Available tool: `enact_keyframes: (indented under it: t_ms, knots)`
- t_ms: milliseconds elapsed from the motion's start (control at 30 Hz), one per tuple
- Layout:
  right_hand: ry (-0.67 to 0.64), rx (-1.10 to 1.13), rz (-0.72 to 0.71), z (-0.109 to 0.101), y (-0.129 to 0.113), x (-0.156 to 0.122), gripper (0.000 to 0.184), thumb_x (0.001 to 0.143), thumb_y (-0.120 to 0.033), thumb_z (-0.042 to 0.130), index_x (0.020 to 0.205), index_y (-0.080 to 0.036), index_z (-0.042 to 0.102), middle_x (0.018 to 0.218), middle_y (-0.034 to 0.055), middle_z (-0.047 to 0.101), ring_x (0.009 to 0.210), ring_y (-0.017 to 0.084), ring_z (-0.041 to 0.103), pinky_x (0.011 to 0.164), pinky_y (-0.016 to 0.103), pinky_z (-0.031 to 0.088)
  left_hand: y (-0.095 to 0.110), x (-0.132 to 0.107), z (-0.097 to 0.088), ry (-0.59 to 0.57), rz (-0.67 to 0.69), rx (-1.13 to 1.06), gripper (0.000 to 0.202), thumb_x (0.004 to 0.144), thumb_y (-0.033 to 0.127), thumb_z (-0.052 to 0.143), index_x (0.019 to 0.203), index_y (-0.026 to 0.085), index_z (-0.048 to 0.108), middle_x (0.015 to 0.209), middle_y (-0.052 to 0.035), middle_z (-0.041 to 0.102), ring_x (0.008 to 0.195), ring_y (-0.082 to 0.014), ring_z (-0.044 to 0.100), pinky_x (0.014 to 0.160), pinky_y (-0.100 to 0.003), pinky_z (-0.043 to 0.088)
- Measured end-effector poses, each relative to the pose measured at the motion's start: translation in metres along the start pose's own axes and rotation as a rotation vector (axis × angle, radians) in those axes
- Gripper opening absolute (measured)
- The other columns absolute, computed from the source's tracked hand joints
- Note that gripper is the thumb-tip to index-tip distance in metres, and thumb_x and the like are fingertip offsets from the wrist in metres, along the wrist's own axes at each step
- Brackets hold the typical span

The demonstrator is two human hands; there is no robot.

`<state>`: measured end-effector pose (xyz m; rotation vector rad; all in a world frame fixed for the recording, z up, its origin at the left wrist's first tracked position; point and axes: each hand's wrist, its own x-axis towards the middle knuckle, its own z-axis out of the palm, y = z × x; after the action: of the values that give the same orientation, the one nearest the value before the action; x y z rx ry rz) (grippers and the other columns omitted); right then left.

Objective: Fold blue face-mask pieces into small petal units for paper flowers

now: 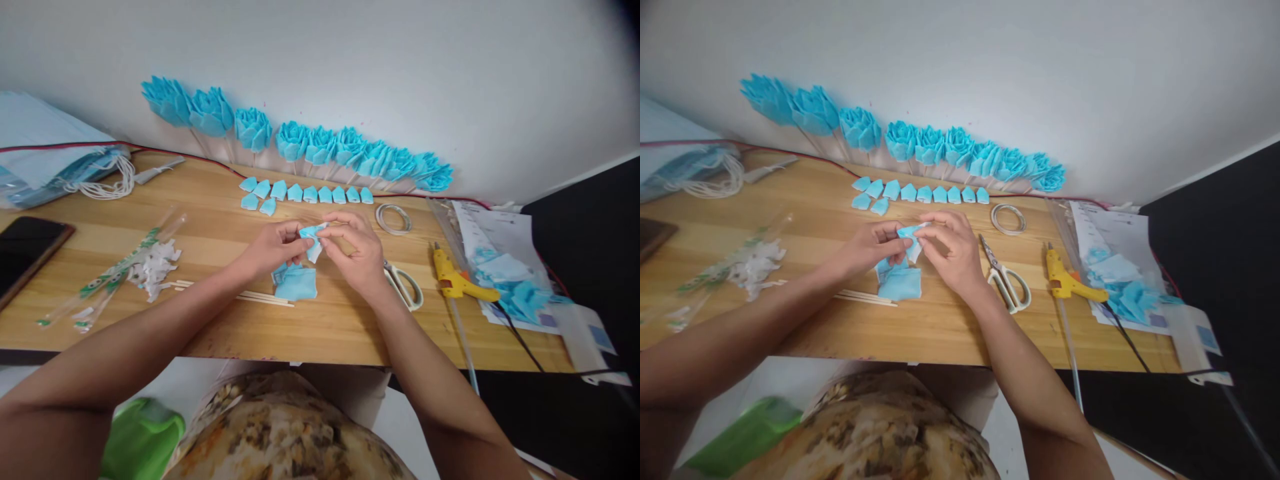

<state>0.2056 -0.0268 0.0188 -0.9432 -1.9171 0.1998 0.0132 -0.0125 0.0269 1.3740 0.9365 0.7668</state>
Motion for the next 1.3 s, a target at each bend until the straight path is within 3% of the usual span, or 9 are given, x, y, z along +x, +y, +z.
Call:
enact_keyframes:
  t_ms: [467, 567, 700, 800, 900, 1067, 1300]
  knots:
    - [-0.031, 0.0, 0.012, 0.0, -0.002, 0.0, 0.015, 0.092, -0.018, 0.063, 0.093, -0.028, 0.074, 0.114, 0.0047, 0.074, 0.106, 0.022, 0.066, 0.097, 0.047, 0.051, -0.004, 0.001, -0.001, 0.02, 0.053, -0.021, 0.025, 0.079, 0.038, 0.069, 0.071, 0.018, 0.057, 0.055, 0.0026, 0.059, 0.051, -0.009, 0.054, 0.05, -0.02, 0.044]
    - [-0.037, 0.104, 0.15, -0.001, -0.003, -0.001, 0.017, 0.093, -0.026, 0.061, 0.105, -0.028, 0.072, 0.121, 0.0054, 0.072, 0.114, 0.023, 0.064, 0.098, 0.045, 0.052, -0.004, 0.001, -0.001, 0.047, 0.065, -0.034, 0.025, 0.077, 0.038, 0.069, 0.07, 0.018, 0.057, 0.054, 0.0029, 0.058, 0.051, -0.0088, 0.053, 0.05, -0.02, 0.043]
    - [0.0, 0.446, 0.505, 0.002, 0.001, -0.004, 0.037, 0.091, -0.042, 0.062, 0.125, -0.029, 0.061, 0.124, 0.0054, 0.07, 0.117, 0.021, 0.063, 0.088, 0.036, 0.056, -0.005, 0.002, 0.0, 0.094, 0.082, -0.051, 0.025, 0.076, 0.038, 0.069, 0.068, 0.018, 0.057, 0.055, 0.0029, 0.059, 0.05, -0.0082, 0.051, 0.051, -0.021, 0.043]
    - [-0.086, 0.685, 0.73, 0.005, 0.002, -0.004, 0.033, 0.09, -0.051, 0.062, 0.11, -0.025, 0.066, 0.105, 0.0043, 0.072, 0.1, 0.019, 0.067, 0.08, 0.031, 0.056, -0.005, 0.002, 0.0, 0.101, 0.084, -0.049, 0.024, 0.076, 0.038, 0.069, 0.068, 0.018, 0.058, 0.056, 0.0027, 0.058, 0.051, -0.0085, 0.051, 0.052, -0.021, 0.043]
    - [-0.197, 0.801, 0.82, 0.007, -0.002, -0.003, 0.036, 0.087, -0.057, 0.064, 0.087, -0.021, 0.066, 0.086, 0.0028, 0.068, 0.083, 0.016, 0.064, 0.069, 0.028, 0.054, -0.005, 0.001, 0.0, 0.085, 0.08, -0.026, 0.024, 0.076, 0.038, 0.069, 0.068, 0.018, 0.058, 0.056, 0.0027, 0.057, 0.051, -0.0089, 0.051, 0.052, -0.021, 0.042]
    - [-0.255, 0.801, 0.826, 0.008, -0.008, -0.002, 0.034, 0.082, -0.053, 0.071, 0.081, -0.02, 0.064, 0.078, 0.0, 0.063, 0.076, 0.014, 0.059, 0.066, 0.026, 0.051, -0.005, 0.0, 0.002, 0.091, 0.094, 0.025, 0.024, 0.077, 0.038, 0.069, 0.069, 0.018, 0.059, 0.055, 0.0033, 0.055, 0.052, -0.0086, 0.05, 0.052, -0.021, 0.04]
    - [-0.189, 0.732, 0.761, 0.009, -0.007, -0.001, 0.031, 0.08, -0.05, 0.074, 0.079, -0.02, 0.065, 0.072, -0.002, 0.061, 0.067, 0.012, 0.055, 0.063, 0.027, 0.048, -0.003, -0.001, 0.003, 0.078, 0.089, 0.046, 0.028, 0.079, 0.039, 0.068, 0.067, 0.017, 0.057, 0.055, 0.0028, 0.056, 0.053, -0.0085, 0.05, 0.053, -0.021, 0.04]
